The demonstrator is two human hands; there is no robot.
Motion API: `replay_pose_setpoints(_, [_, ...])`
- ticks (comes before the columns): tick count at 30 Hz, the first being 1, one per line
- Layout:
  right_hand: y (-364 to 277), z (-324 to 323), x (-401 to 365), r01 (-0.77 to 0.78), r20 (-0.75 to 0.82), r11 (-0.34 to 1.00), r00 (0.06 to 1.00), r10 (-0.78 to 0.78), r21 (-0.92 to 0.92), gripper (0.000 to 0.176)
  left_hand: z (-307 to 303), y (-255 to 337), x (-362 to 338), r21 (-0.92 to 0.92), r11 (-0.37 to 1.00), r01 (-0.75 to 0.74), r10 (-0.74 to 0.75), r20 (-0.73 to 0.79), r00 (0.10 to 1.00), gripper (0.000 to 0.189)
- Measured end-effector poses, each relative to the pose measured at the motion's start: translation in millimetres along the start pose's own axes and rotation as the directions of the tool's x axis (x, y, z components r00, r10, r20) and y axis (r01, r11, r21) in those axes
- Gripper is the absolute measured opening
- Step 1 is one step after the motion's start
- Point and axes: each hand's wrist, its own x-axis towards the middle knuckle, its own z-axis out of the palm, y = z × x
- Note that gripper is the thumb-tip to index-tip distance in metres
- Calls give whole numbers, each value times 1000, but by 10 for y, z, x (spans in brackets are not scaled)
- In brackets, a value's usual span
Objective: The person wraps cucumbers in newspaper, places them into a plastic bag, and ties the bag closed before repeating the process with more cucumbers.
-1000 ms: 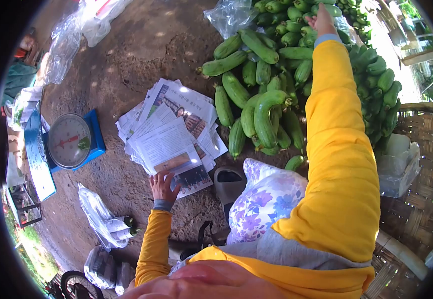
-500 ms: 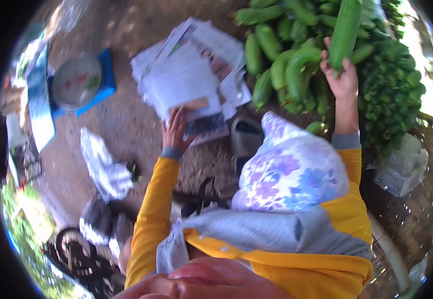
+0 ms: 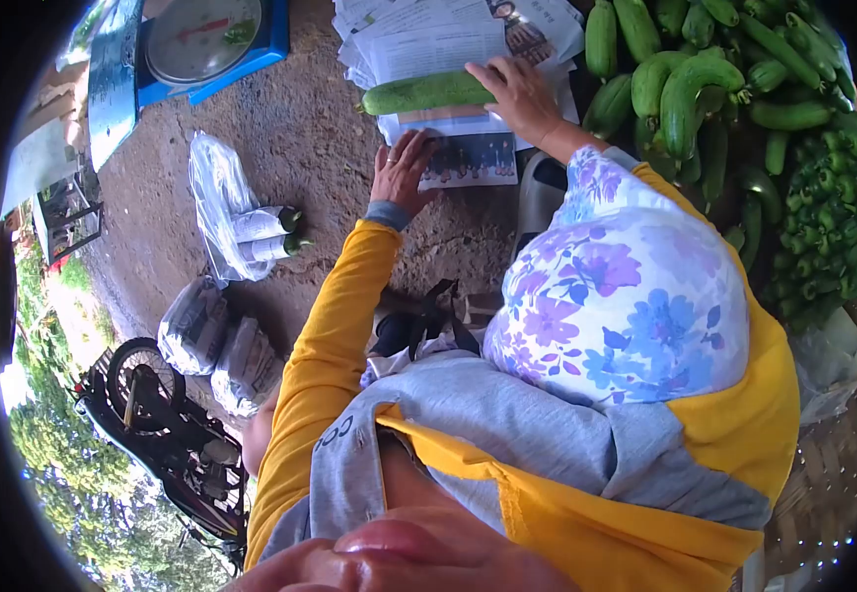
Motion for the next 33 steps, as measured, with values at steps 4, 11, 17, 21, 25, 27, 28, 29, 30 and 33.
replay_pose_setpoints(4, [-238,-71,-124,102,-38,993,994,-104,-54,63,87,-42,54,116,984,-136,143,-57,988,57])
replay_pose_setpoints(11, [-290,-36,-418,279,87,960,957,-276,-29,50,33,-78,-20,34,968,-247,249,-74,966,31])
replay_pose_setpoints(17, [-389,-82,-408,208,93,978,974,-207,-1,57,178,-167,-68,57,935,-351,355,-95,930,14])
replay_pose_setpoints(21, [-455,-24,-464,220,111,974,968,-224,51,60,143,-133,-52,-1,950,-312,308,-166,937,13])
replay_pose_setpoints(25, [-394,-27,-400,206,124,977,970,-211,47,58,100,-108,-39,2,947,-321,315,-202,928,15])
replay_pose_setpoints(27, [-358,-41,-376,207,116,976,970,-214,75,57,93,-81,-27,21,943,-332,329,-218,919,17])
replay_pose_setpoints(28, [-346,-48,-369,215,103,972,969,-224,90,56,89,-65,-26,33,942,-335,334,-217,917,17])
replay_pose_setpoints(29, [-339,-52,-367,225,89,969,968,-235,105,56,99,-56,-23,47,941,-336,338,-218,916,17])
replay_pose_setpoints(30, [-347,-61,-382,247,99,959,960,-262,143,51,130,-53,-8,41,946,-323,323,-245,914,16])
replay_pose_setpoints(33, [-428,-124,-478,267,159,938,939,-305,223,39,111,-23,39,-31,964,-265,243,-306,920,15])
